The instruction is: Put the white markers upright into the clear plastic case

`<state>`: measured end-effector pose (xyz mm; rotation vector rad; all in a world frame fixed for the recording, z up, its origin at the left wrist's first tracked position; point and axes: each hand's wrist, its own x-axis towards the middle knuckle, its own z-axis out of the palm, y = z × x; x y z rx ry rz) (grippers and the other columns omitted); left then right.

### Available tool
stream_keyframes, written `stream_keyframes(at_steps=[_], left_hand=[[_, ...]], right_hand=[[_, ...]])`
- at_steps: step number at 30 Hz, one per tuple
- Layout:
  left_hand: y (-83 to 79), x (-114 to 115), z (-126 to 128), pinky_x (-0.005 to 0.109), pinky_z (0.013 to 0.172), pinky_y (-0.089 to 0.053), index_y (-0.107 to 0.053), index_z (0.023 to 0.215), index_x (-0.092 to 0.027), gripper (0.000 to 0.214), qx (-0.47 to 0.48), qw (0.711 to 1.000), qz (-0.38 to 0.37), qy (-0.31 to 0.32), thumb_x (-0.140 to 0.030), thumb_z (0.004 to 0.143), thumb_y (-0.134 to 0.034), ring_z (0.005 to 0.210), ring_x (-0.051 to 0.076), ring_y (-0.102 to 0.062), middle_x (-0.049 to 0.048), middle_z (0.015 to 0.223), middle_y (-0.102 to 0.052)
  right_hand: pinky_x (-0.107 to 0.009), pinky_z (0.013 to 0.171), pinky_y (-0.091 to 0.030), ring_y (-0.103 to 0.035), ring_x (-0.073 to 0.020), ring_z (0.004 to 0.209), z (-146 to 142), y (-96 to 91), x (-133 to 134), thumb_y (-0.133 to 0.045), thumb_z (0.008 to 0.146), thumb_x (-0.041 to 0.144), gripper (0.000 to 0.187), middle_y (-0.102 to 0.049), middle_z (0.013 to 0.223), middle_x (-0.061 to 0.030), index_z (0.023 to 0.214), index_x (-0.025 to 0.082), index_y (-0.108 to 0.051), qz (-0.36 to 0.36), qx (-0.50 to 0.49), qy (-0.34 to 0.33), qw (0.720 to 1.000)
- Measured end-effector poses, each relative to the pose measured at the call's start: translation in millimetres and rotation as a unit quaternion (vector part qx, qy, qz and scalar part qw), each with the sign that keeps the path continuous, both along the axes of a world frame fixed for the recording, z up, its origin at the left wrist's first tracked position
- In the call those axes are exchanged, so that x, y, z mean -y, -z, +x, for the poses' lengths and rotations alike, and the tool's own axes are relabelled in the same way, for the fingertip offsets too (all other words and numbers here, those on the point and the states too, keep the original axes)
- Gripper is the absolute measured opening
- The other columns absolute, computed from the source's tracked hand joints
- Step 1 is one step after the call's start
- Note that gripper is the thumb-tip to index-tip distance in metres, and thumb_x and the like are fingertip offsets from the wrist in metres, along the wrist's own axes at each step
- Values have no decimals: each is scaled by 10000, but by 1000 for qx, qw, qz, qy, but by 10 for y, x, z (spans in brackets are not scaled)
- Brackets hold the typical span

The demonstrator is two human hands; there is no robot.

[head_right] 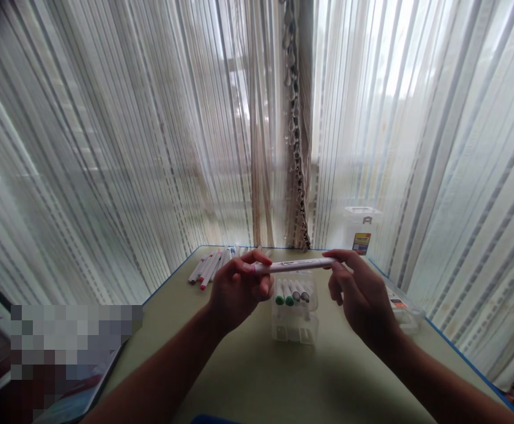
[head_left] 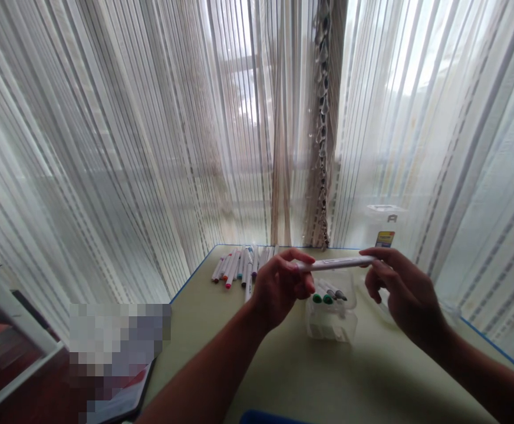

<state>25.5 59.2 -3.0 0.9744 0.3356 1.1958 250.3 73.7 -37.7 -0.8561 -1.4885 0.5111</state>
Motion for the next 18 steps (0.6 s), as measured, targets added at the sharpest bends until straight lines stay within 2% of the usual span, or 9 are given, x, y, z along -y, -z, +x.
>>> stream_keyframes(at_steps=[11, 18], left_hand=[[-47, 28, -26, 249, 509, -296, -721, 784, -136, 212, 3, 1000, -1, -9, -237, 674, -570, 466, 127, -455, 46, 491, -583], [-85, 8, -19, 218, 488, -313, -728, 909, -129, 233, 12, 995, -21, -93, -263, 737, -649, 473, 90, -429, 15, 588, -610]], right_hand=[[-254, 426, -364, -459, -127, 416, -80, -49, 45, -529, 999, 373, 207, -503, 523, 68, 1061, 194, -612, 4, -22, -17, 1000], [-250, 428, -371, -481, -121, 426, -87, -43, 83, -542, 990, 354, 164, -491, 586, 72, 1067, 215, -587, 37, -8, -2, 999]])
